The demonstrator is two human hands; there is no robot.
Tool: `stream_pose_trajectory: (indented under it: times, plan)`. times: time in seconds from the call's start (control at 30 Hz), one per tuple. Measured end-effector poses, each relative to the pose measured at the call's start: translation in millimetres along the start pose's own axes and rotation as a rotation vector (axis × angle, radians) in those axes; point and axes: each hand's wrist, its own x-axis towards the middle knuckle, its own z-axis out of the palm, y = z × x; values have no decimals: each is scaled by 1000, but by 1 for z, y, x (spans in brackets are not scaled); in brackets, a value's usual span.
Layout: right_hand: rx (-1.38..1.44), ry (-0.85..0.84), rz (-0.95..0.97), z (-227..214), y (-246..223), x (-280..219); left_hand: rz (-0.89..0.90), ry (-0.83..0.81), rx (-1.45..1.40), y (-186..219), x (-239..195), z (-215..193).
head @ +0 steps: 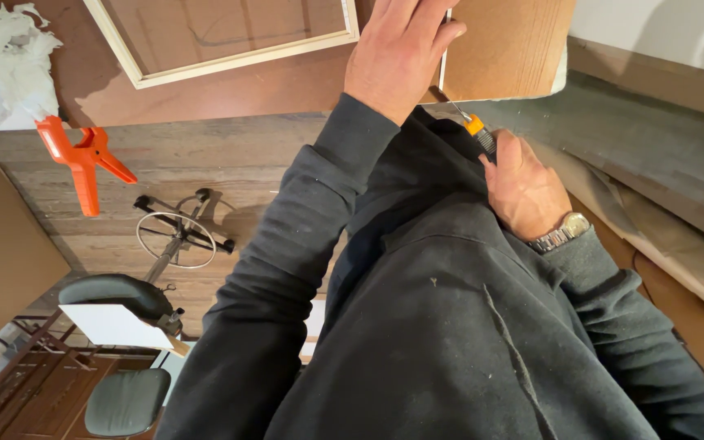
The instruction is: Measuring, cutting, and fitting decorative trim onto a picture frame at a workbench.
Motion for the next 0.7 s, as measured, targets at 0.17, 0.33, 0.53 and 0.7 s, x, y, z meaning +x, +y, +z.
stream_pose_trajectory:
  times: [0.17, 0.33, 0.53, 0.7]
  plan:
    - [7, 12, 9, 3, 1, 1, -3, -3, -8, 2, 2, -4]
    - [9, 3, -2, 5, 4, 0, -6, 12, 10, 1, 0, 0]
    - [0, 5, 8, 4, 1, -2, 9, 14, 48, -4, -2, 7]
    - [3, -6, 28, 7, 3, -3, 12, 19, 65, -5, -3, 7]
